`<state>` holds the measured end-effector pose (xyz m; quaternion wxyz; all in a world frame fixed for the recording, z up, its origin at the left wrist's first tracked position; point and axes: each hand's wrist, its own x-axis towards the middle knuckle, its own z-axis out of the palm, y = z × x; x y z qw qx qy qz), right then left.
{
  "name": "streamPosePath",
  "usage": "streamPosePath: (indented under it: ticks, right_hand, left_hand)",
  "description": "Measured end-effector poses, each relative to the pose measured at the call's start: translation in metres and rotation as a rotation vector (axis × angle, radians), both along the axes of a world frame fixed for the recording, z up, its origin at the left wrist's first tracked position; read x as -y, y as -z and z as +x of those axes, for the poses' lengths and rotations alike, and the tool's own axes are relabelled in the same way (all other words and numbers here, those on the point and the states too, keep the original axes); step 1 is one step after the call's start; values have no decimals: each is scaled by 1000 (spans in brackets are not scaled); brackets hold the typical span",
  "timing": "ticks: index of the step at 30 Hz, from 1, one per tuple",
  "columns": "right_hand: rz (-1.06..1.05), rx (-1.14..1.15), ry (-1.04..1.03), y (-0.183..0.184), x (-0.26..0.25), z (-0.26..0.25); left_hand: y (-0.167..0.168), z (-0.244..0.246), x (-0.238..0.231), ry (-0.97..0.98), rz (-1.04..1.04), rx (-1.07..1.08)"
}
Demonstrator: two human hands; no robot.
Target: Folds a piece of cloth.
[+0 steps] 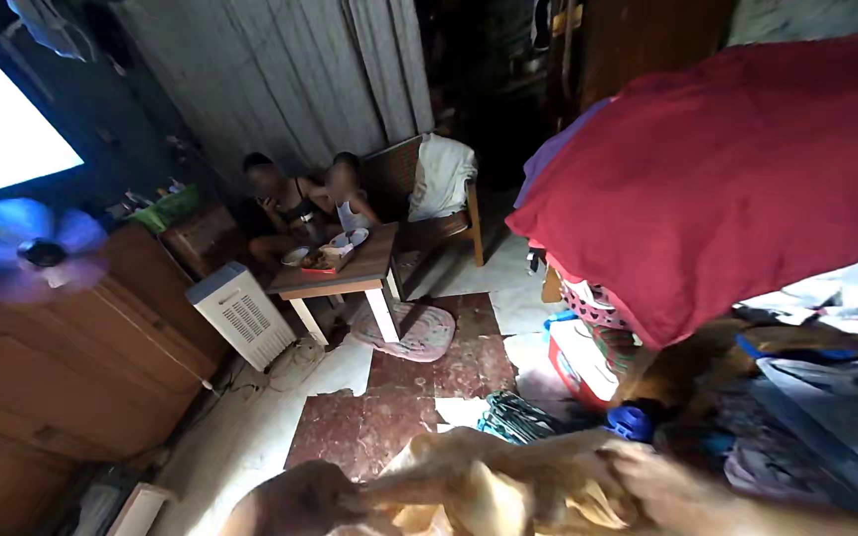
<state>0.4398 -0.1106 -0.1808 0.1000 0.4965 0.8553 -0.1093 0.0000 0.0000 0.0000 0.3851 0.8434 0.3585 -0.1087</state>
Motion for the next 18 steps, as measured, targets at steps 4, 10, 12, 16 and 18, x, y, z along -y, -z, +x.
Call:
streamPosePath:
  ticks: [4, 10, 12, 16, 18]
  right_hand:
    - [-250, 325, 39, -68, -36, 29]
    - [-383, 163, 395, -149, -85, 66]
    - [24, -77, 374, -172, -99, 92]
    - [1015, -68, 441, -225, -100, 76]
    - [750, -38, 492, -209, -90, 62]
  left_hand:
    - [27, 16, 0, 10, 223, -819]
    - [21, -2, -25, -5, 255, -778]
    - [-4, -23, -28, -176, 584, -386]
    - [-59, -26, -47, -549, 1510, -18]
    - [-41, -22, -38, -529, 1240, -110]
